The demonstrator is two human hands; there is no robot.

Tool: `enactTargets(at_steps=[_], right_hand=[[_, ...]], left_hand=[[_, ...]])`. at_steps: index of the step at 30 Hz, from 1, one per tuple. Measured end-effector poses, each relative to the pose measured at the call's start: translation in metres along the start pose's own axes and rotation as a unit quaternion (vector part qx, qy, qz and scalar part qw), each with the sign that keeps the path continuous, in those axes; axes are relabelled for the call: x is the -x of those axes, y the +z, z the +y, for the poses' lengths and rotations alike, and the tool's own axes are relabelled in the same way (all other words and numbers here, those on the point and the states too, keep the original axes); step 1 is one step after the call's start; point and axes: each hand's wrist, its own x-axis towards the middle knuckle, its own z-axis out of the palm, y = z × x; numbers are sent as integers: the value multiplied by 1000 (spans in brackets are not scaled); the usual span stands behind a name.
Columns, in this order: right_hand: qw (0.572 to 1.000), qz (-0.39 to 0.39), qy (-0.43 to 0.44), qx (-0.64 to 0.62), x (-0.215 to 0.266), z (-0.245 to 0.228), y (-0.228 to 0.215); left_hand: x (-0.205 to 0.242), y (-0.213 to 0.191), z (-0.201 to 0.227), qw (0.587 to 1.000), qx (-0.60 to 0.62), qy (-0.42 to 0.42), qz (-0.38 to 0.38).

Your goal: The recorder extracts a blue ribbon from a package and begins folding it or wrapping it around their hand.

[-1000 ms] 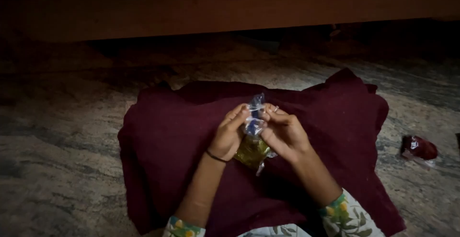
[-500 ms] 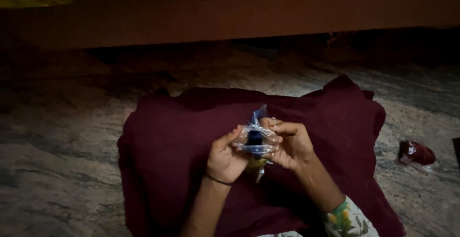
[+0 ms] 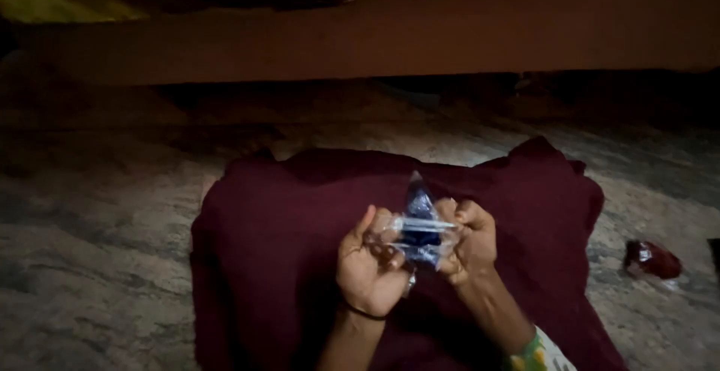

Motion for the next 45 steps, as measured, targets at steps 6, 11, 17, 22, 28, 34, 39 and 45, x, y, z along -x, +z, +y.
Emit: enactTargets(at_steps=[6, 11, 17, 22, 28, 34, 39, 45], right_hand=[[938, -199, 22, -284, -26, 4, 24], [959, -154, 20, -237, -31, 3, -8], [915, 136, -109, 363, -27, -6, 4], [661, 107, -115, 733, -19, 6, 29], [401, 59, -219, 888, -13, 9, -3], [332, 26, -190, 924, -19, 28, 15], [259, 32, -213, 941, -23, 43, -16], [324, -19, -241, 915, -24, 38, -16]], left_hand=[[-18, 20, -29, 976, 200, 66, -62], [-30, -9, -4, 983, 135, 102, -74], [-30, -13, 41, 942, -293, 116, 116], [-31, -40, 59, 836, -536, 84, 81], [-27, -23, 72, 711, -683, 29, 166], [-30, -39, 69, 636, -746, 77, 183], [-36, -37, 69, 571, -790, 102, 197], [-45, -35, 59, 447, -847, 184, 223]])
